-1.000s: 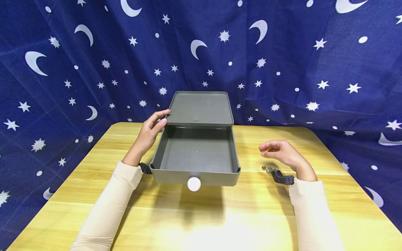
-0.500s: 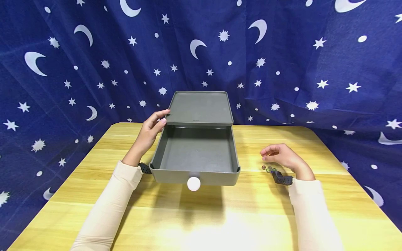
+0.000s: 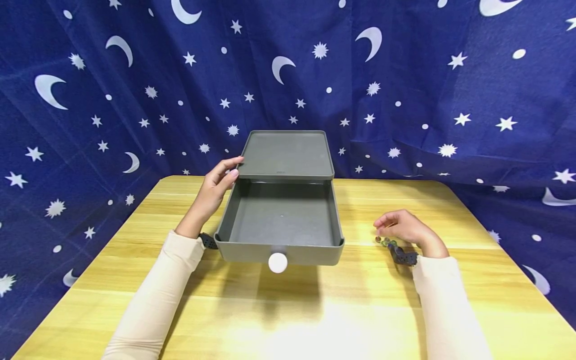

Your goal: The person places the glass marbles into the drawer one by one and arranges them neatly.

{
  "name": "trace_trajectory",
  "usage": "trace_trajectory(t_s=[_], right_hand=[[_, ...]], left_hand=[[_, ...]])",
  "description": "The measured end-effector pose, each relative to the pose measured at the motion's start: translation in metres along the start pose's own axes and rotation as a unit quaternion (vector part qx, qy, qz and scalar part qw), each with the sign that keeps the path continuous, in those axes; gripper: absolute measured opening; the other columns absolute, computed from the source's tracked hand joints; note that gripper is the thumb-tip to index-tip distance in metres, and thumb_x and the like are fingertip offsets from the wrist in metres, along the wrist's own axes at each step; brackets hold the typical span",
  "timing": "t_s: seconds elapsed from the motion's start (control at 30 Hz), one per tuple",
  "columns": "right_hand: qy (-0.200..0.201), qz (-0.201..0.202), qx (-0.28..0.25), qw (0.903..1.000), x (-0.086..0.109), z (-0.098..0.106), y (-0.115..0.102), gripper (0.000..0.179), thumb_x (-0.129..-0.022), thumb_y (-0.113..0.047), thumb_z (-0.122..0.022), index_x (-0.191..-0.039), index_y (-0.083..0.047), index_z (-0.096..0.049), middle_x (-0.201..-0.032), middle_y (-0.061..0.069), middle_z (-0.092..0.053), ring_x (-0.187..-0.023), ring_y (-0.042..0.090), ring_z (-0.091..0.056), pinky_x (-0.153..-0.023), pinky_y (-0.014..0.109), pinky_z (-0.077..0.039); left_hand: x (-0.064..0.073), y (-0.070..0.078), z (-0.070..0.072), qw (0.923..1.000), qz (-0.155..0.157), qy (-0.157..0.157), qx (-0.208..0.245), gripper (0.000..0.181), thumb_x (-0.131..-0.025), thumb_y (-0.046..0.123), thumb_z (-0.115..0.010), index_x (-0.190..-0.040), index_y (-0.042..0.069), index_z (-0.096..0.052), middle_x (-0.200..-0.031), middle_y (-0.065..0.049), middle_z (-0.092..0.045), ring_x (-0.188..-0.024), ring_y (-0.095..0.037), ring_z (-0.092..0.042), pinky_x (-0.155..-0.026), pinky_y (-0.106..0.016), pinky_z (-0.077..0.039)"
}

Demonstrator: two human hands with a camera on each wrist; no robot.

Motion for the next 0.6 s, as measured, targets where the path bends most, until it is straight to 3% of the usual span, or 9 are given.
trace_trajectory(t_s=[0.6], right_hand=[[-0.020,-0.026,0.041,0.9986,-0.0008,-0.0069,0.0049,0.025,-0.098,0.000,-0.072,-0.113,0.020,-0.067,-0.101,0.015,-0.077,-0.087,0.013,-0.067,-0.078,0.026,-0.055]], left_hand=[[-0.0002,-0.0002,-0.0005,0.9999,0.008,-0.004,-0.005,0.046,-0.110,0.017,-0.054,-0.154,0.003,-0.057,-0.160,-0.011,-0.053,-0.123,-0.027,-0.060,-0.098,-0.036,-0.052]])
Point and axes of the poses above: each hand's wrist, its own x-axis away from the middle knuckle, its own z-axis out of the back of the hand, y = z × x, the point moved 9 cm from there along -x, towards the middle knuckle
